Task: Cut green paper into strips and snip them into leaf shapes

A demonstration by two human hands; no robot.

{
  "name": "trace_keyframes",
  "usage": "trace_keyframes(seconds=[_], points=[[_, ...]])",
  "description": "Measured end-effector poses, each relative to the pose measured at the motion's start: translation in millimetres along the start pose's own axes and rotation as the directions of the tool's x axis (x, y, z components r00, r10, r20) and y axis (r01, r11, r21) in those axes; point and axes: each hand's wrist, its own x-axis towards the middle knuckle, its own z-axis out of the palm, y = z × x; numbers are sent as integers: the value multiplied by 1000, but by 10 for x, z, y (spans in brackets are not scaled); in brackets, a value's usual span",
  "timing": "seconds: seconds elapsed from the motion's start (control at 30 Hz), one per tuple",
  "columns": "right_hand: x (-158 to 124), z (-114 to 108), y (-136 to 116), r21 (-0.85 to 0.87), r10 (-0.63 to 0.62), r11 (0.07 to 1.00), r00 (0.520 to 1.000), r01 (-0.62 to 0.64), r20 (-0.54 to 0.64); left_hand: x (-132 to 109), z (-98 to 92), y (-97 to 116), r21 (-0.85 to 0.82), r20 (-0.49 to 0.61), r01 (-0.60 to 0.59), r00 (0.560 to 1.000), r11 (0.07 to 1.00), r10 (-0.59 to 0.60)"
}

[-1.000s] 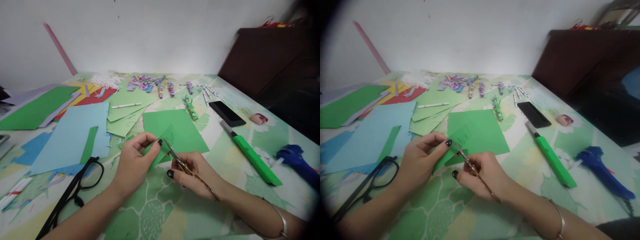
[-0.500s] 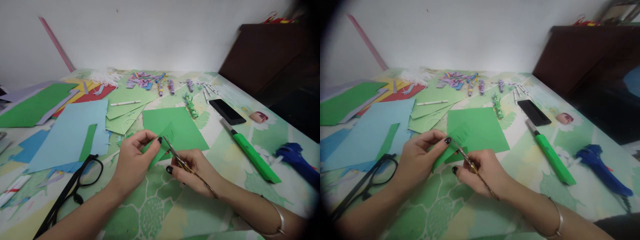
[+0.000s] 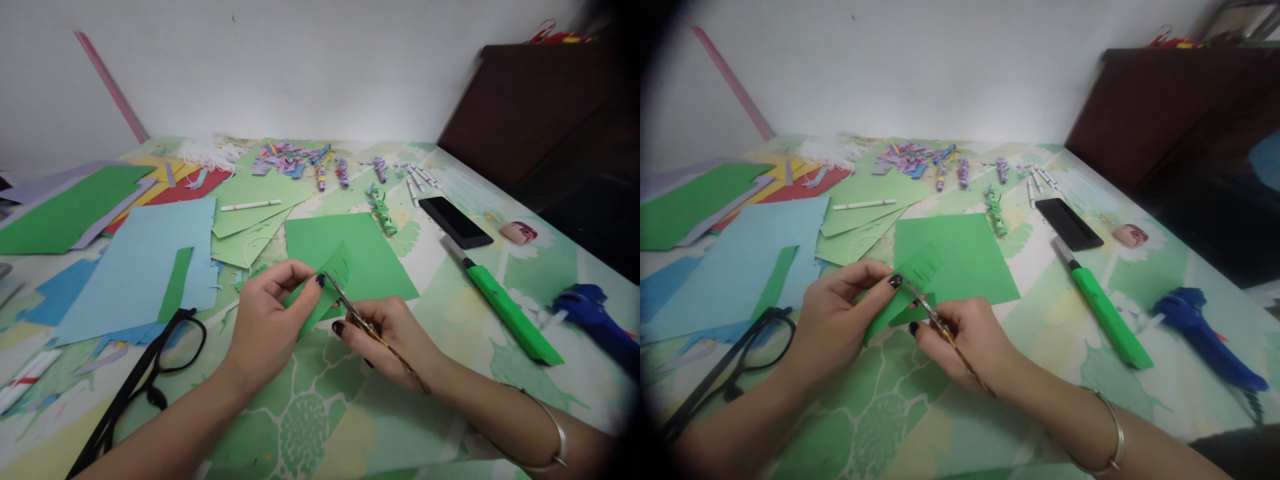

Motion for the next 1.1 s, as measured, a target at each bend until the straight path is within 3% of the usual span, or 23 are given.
trace_keyframes(seconds=[1.1], points=[[38, 20, 32, -72, 14, 997, 999, -18, -52, -5, 17, 24, -61, -23, 47, 999, 997, -48]])
